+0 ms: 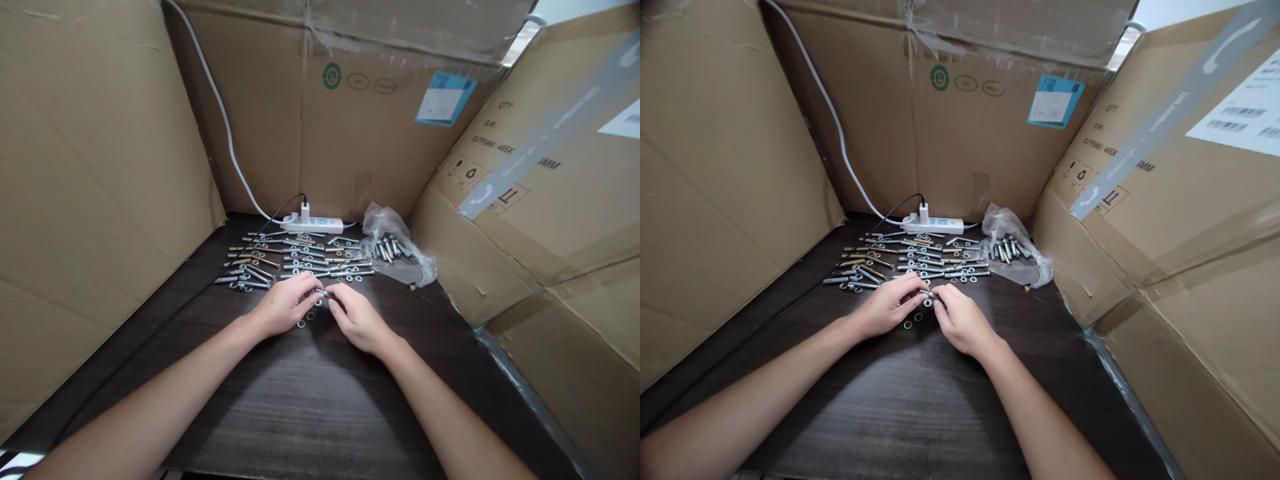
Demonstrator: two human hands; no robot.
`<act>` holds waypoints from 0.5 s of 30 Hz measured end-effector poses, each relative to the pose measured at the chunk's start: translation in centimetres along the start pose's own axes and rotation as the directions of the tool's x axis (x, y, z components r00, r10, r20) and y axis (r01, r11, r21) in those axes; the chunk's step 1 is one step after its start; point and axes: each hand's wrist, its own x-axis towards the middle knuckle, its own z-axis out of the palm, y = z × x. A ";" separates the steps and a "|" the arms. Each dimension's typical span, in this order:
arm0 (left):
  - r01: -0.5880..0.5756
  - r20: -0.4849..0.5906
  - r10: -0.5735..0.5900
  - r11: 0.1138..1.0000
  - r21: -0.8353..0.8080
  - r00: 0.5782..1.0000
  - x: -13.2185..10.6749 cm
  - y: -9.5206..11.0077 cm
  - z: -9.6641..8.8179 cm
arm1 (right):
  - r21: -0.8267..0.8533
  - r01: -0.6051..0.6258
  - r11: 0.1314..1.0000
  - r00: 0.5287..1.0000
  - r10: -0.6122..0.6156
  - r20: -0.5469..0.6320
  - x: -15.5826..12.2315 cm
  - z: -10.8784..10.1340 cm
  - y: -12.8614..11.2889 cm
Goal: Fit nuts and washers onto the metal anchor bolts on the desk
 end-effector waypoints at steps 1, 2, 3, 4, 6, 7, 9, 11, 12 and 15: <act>0.022 0.005 -0.022 1.000 -0.004 1.000 0.0 0.0 -0.1 | -0.009 -0.007 1.000 1.000 0.008 0.006 0.0 0.0 0.1; 0.049 0.017 -0.049 0.999 -0.010 0.999 0.0 -0.1 -0.3 | -0.019 -0.021 1.000 1.000 0.021 0.002 0.0 0.0 0.3; 0.072 0.046 -0.071 0.997 -0.016 0.996 0.0 -0.1 -0.4 | -0.031 -0.038 0.999 0.999 0.038 -0.010 0.0 -0.1 0.4; 0.086 0.085 -0.084 0.996 -0.019 0.993 -0.1 -0.2 -0.6 | -0.043 -0.056 0.997 0.998 0.055 -0.025 0.0 -0.2 0.5; 0.079 0.176 -0.077 0.997 -0.006 0.981 -0.1 -0.2 -1.0 | -0.062 -0.092 0.994 0.994 0.088 -0.057 0.1 -0.4 0.6; 0.061 0.215 -0.062 0.998 0.011 0.975 -0.2 -0.2 -1.1 | -0.069 -0.107 0.992 0.992 0.102 -0.070 0.1 -0.5 0.6; 0.015 0.266 -0.029 0.998 0.053 0.964 -0.2 -0.1 -1.3 | -0.077 -0.130 0.989 0.988 0.123 -0.091 0.1 -0.7 0.5; -0.023 0.295 -0.007 0.995 0.097 0.955 -0.3 0.0 -1.3 | -0.079 -0.141 0.987 0.986 0.133 -0.101 0.1 -0.8 0.4; -0.036 0.305 -0.001 0.993 0.116 0.952 -0.3 0.1 -1.3 | -0.079 -0.143 0.987 0.985 0.134 -0.104 0.1 -0.9 0.4; -0.062 0.322 0.010 0.986 0.152 0.947 -0.4 0.0 -1.0 | -0.082 -0.150 0.985 0.984 0.141 -0.108 0.1 -1.0 0.3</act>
